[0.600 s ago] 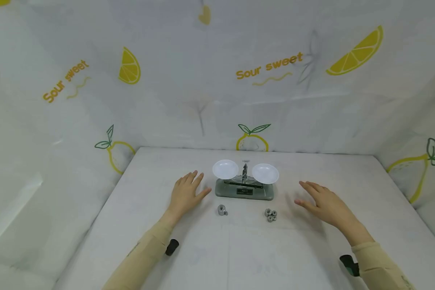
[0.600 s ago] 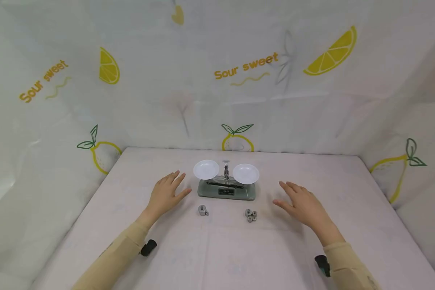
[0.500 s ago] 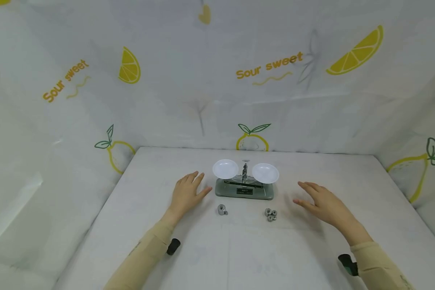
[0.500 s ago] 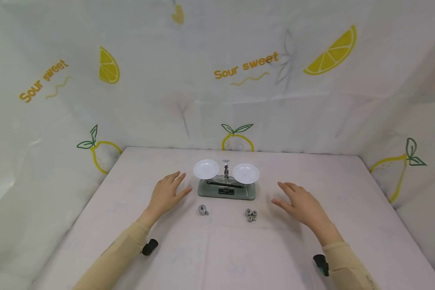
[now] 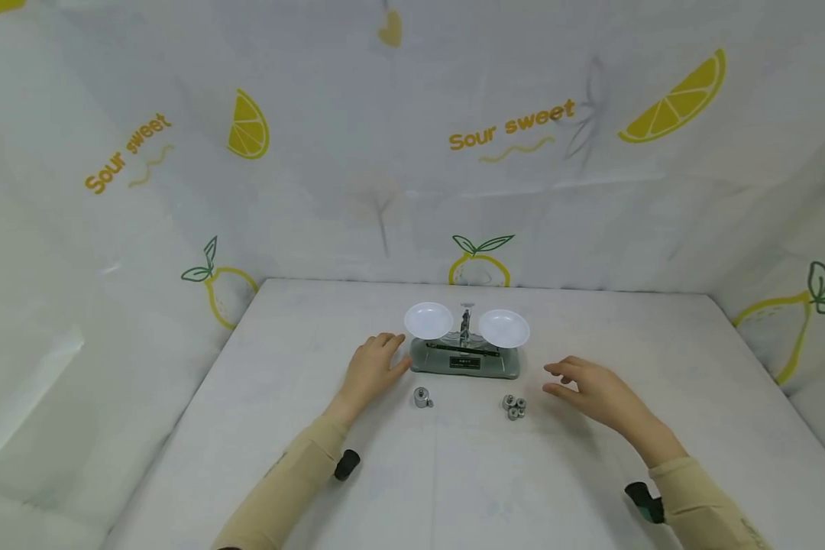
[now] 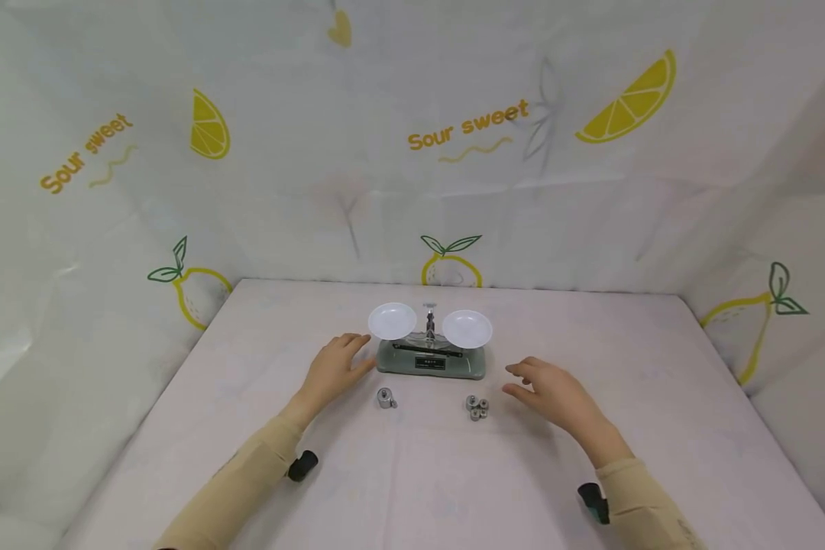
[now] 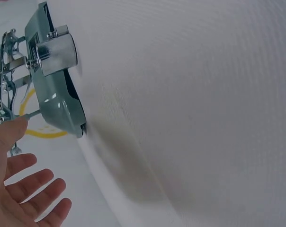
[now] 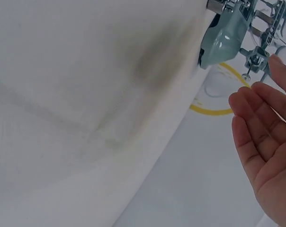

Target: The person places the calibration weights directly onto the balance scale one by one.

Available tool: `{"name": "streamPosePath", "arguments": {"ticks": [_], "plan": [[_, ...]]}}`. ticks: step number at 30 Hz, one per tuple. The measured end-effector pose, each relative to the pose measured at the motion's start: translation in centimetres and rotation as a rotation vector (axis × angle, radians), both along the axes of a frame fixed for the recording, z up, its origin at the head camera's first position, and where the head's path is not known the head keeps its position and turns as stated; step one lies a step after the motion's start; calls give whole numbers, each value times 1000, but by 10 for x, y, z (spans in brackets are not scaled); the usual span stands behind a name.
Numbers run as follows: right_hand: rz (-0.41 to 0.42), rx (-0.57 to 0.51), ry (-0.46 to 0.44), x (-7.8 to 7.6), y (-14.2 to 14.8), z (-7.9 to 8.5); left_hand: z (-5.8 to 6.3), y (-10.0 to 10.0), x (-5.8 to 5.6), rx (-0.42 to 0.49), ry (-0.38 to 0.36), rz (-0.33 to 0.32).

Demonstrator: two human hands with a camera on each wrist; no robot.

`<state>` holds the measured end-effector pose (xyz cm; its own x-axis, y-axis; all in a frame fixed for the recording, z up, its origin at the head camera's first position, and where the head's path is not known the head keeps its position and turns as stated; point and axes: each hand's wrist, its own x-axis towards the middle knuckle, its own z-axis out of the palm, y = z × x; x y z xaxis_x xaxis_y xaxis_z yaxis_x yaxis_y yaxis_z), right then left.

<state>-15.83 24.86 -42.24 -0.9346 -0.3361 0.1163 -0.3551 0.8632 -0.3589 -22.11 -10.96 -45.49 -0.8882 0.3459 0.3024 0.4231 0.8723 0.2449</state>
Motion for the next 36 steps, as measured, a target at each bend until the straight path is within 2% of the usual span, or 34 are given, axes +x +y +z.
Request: {"name": "streamPosePath", "arguments": {"ticks": [4,10,15,19,25,32,36], "plan": [[51,-6,-2,0,-5,-1,0,6,0,63,-69,-2],[90,-26,-53,1,-12,-2,-7,15,-5,147,-177,10],[131,-51,-85,1,-18,-5,-10,20,-11,322,-335,20],[157,-41,-109,0,-22,-7,-11,23,-15,442,-393,1],[195,-15,-139,-2,-27,-11,-14,27,-22,506,-425,-26],[215,-9,-159,-5,-30,-15,-21,27,-32,551,-537,7],[215,7,-167,-9,-32,-21,-24,23,-37,598,-583,2]]}}
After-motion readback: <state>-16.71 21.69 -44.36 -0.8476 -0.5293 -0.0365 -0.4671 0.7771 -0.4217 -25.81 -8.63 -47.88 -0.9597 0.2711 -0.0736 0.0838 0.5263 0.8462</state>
